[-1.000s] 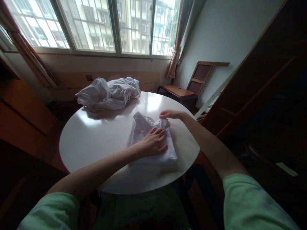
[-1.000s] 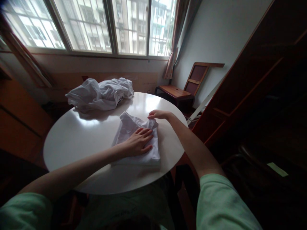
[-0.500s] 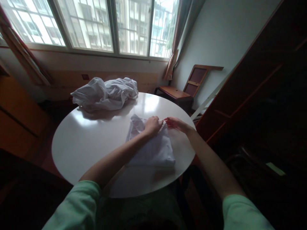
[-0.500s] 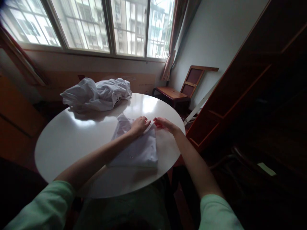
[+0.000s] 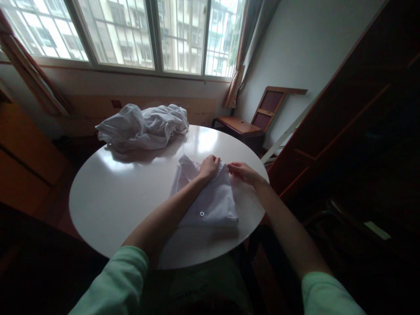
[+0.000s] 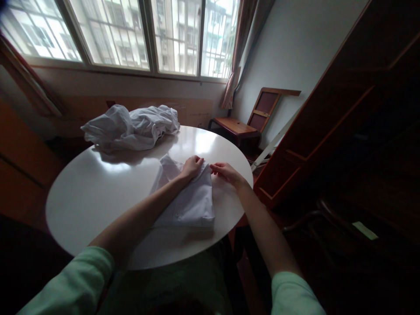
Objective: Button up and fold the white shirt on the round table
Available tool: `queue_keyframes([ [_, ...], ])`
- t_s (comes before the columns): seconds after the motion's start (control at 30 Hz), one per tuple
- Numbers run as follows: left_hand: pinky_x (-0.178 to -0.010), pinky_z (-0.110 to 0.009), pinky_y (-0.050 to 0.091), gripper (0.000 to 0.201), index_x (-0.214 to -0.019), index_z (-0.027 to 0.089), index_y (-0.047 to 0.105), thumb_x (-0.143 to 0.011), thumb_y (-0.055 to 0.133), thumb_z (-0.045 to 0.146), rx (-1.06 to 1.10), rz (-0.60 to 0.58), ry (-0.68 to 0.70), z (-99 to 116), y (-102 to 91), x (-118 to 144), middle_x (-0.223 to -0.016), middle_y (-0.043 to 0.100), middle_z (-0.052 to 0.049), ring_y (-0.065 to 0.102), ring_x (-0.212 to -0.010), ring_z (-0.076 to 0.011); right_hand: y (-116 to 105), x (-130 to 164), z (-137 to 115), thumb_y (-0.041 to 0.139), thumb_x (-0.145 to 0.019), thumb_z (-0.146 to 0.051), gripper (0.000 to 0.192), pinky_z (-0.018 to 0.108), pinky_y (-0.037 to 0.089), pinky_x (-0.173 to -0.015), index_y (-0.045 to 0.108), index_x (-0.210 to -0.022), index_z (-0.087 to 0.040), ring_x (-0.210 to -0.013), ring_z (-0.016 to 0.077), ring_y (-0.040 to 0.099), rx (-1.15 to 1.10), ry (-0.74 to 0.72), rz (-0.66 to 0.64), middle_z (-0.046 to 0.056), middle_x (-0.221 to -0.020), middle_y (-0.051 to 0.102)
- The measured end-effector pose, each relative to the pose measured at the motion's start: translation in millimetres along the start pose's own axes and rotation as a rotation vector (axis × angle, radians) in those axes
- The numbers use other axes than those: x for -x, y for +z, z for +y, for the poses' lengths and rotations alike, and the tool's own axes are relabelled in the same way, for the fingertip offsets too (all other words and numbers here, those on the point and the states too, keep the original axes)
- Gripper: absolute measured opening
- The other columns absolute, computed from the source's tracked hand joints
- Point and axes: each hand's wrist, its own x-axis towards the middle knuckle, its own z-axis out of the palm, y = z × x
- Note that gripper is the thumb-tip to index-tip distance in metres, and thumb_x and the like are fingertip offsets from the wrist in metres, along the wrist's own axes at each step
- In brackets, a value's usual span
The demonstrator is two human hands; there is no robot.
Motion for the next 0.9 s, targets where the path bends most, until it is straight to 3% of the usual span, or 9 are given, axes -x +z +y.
queue_keyframes([
  [0.33,-0.070,-0.027,0.041,0.024,-0.084,0.016,0.059,-0.091,0.041,0.030,0.114,0.125,0.056,-1.0,4.8,0.7,-0.086,0.066,-0.008,0.059,-0.079,-0.0173,20.7,-3.4,3.9,0.070,-0.058,-0.060,0.046,0.025,0.032,-0.056,0.052,-0.057,-0.018,-0.057,0.0104,0.043,0.007,-0.129,0.119,-0.003,-0.058,0.050],
  [0.57,-0.069,-0.027,0.041,0.022,-0.085,0.017,0.058,-0.091,0.041,0.030,0.079,0.132,0.116,2.8,5.3,9.7,-0.082,0.066,-0.007,0.059,-0.076,-0.0171,30.4,-14.5,14.6,0.068,-0.057,-0.060,0.046,0.025,0.029,-0.053,0.048,-0.055,-0.018,-0.054,0.0100,0.038,0.088,-0.161,0.257,-0.005,-0.054,0.044],
  [0.73,-0.070,-0.027,0.041,0.021,-0.087,0.017,0.058,-0.091,0.042,0.029,0.061,0.149,0.119,0.9,5.5,10.2,-0.085,0.066,-0.008,0.060,-0.078,-0.0174,38.8,-9.0,6.6,0.066,-0.060,-0.058,0.041,0.025,0.036,-0.056,0.052,-0.065,-0.019,-0.061,0.0127,0.045,0.001,-0.218,0.195,-0.003,-0.063,0.052],
  [0.9,-0.071,-0.028,0.043,0.020,-0.088,0.017,0.060,-0.090,0.043,0.029,0.065,0.132,0.169,4.1,5.6,13.2,-0.086,0.067,-0.007,0.061,-0.079,-0.0177,40.5,-4.9,-1.3,0.070,-0.057,-0.055,0.041,0.027,0.039,-0.058,0.055,-0.067,-0.018,-0.060,0.0135,0.049,-0.113,-0.160,0.154,-0.003,-0.061,0.055],
])
